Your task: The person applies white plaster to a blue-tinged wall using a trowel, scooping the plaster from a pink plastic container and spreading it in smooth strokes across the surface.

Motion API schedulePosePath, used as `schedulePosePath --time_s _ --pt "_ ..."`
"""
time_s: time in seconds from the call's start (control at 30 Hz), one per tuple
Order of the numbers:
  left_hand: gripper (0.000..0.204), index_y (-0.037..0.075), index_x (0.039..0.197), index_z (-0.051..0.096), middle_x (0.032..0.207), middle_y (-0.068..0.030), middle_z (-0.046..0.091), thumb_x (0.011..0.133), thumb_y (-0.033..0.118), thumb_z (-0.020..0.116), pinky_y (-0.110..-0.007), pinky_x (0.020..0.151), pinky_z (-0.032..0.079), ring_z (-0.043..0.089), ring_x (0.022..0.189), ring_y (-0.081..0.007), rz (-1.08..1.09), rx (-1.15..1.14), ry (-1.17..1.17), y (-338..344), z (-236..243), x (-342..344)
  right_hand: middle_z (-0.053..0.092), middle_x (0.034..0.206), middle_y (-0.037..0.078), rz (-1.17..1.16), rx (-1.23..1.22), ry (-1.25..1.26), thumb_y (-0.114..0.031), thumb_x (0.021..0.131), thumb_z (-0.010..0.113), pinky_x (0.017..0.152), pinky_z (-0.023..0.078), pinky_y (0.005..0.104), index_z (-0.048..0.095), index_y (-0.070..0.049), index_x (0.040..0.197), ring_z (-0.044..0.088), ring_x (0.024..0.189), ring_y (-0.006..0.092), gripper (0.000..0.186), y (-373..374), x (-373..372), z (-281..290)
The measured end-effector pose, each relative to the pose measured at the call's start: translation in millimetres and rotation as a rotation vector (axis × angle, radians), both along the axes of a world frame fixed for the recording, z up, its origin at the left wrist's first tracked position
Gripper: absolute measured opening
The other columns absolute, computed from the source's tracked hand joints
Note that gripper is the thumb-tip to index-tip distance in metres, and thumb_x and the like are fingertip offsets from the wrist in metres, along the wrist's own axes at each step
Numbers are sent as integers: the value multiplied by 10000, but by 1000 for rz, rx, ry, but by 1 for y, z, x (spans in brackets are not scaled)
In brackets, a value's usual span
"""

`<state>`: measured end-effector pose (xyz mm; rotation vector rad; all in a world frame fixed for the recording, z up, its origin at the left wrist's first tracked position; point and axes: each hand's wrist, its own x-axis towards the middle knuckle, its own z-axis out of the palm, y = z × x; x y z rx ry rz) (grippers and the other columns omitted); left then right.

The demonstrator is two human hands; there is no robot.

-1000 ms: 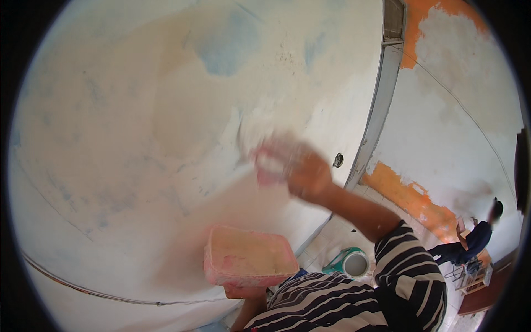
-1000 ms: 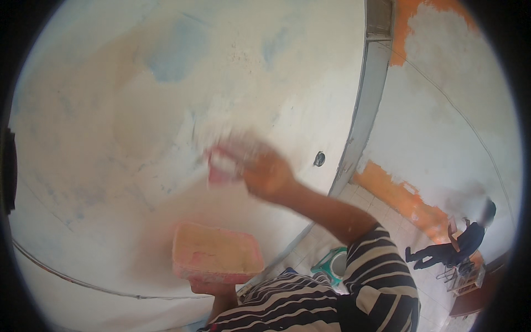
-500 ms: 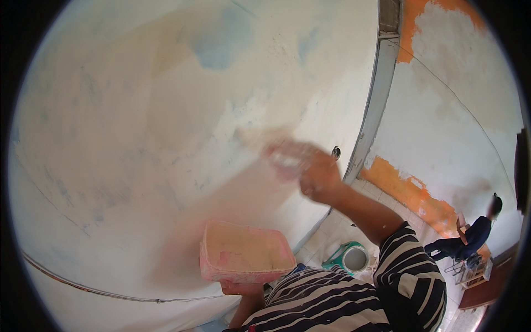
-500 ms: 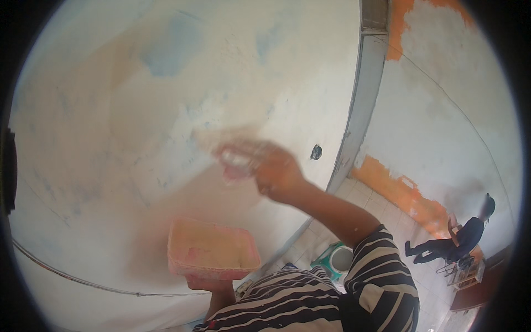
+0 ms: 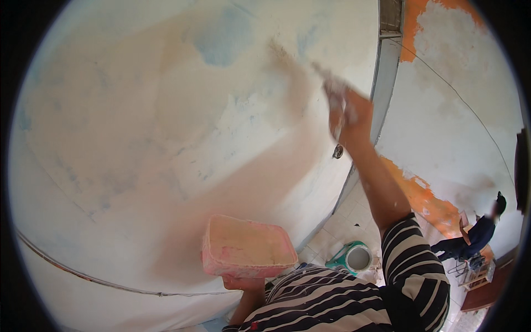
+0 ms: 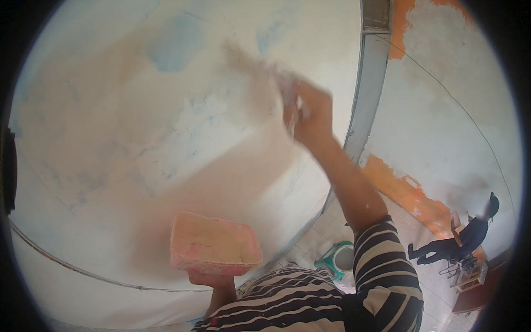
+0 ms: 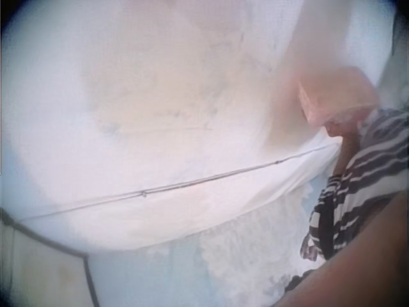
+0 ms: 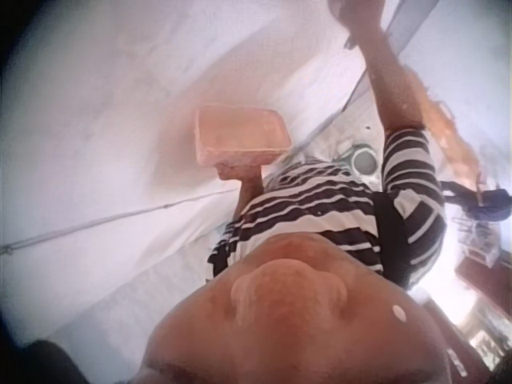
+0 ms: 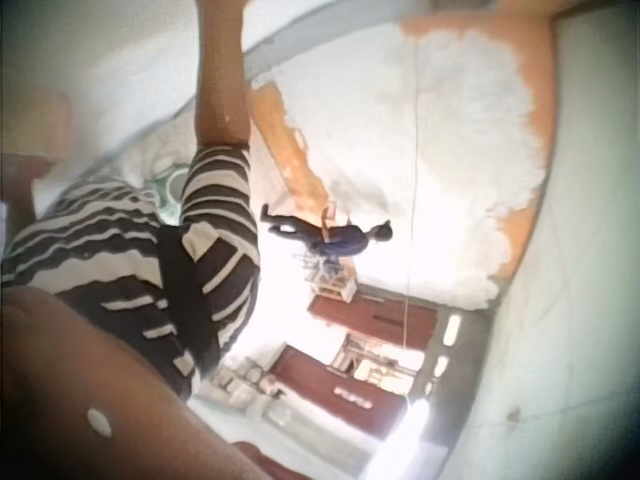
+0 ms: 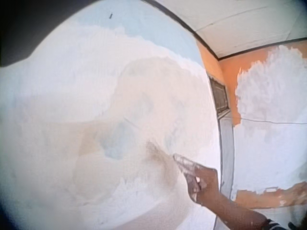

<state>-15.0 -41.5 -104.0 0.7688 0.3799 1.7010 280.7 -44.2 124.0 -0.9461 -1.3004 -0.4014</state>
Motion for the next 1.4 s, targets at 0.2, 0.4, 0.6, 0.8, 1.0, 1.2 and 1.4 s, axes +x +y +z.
schedulePosePath --time_s 0.2,0.4,0.6,0.8,1.0,1.2,1.4 --pt "636 25 1282 391 1237 -131 471 912 534 292 -417 892 478 518 1094 -274 -77 -76 -60 -2 -33 -18 640 972 150 -221 -24 -706 84 584 554 670 515 327 650 -93 1036 621 799 299 496 23 -58 -44" --pt "649 54 1314 364 1261 -119 452 890 545 347 -427 945 437 483 1139 -281 -175 -59 -176 -3 -8 0 638 991 98 71 -38 39 -57 919 480 780 520 330 585 46 1104 603 869 139 237 2 11 -2" --pt "656 62 1330 352 1270 -116 450 880 539 358 -443 947 433 475 1154 -291 -211 -62 -157 -12 -1 -1 644 999 125 -247 -87 -651 51 566 578 731 527 342 632 -87 1005 629 810 310 464 30 -30 -73" --pt "665 76 1327 362 1266 -115 454 864 553 390 -448 960 409 460 1162 -296 -239 -128 -182 -9 -9 -6 631 859 84 8 -45 -7 53 722 531 702 504 292 617 -14 1010 605 762 201 308 -2 1 -6" --pt "630 80 1328 362 1271 -107 450 890 532 329 -431 953 426 471 1160 -280 -240 -107 -172 -4 -29 -16 629 878 145 -251 -86 -583 62 663 537 643 509 326 625 -113 1111 598 820 330 490 33 -40 -68" --pt "661 93 1330 359 1277 -98 443 864 562 385 -442 960 408 447 1178 -284 -303 -52 -137 -6 -18 -9 642 988 149 -79 -186 -64 -4 833 536 699 504 284 577 55 1101 616 852 222 278 -6 -23 -21" --pt "682 97 1326 360 1273 -99 440 854 588 391 -439 954 415 448 1176 -285 -311 -170 -140 -10 -19 -4 618 953 175 -180 -142 -540 127 711 536 648 479 274 630 -15 1020 574 701 318 352 17 -26 -54"
